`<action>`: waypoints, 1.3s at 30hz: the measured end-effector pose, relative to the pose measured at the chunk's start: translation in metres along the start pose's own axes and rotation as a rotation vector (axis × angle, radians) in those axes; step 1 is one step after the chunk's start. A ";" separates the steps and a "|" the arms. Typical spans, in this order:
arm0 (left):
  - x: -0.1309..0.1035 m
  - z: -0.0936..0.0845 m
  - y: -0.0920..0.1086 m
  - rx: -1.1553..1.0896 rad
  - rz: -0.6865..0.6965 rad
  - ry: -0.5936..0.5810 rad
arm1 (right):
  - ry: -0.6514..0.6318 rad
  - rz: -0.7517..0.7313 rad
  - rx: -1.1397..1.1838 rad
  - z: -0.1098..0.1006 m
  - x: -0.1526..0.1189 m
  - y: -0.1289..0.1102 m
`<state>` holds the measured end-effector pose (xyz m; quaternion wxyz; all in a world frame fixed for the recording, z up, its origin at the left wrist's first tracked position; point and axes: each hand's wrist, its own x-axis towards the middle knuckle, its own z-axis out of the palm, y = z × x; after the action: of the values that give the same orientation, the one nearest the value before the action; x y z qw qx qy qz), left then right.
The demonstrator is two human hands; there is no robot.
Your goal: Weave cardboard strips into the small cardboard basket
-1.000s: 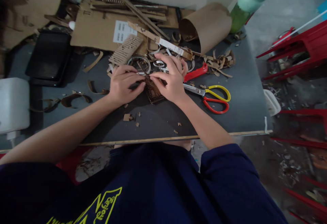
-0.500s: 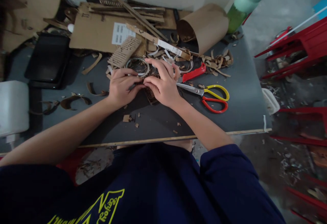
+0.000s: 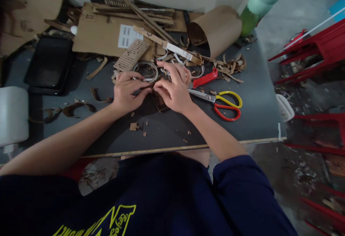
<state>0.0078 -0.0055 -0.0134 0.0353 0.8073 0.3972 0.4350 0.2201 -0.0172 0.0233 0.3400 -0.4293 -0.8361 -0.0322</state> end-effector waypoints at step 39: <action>0.001 -0.007 0.004 0.071 -0.049 0.062 | 0.132 0.032 -0.028 0.006 -0.006 -0.001</action>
<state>0.0048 -0.0095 -0.0067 0.0049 0.7843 0.4330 0.4443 0.2179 -0.0200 0.0155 0.3890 -0.4441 -0.8044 -0.0667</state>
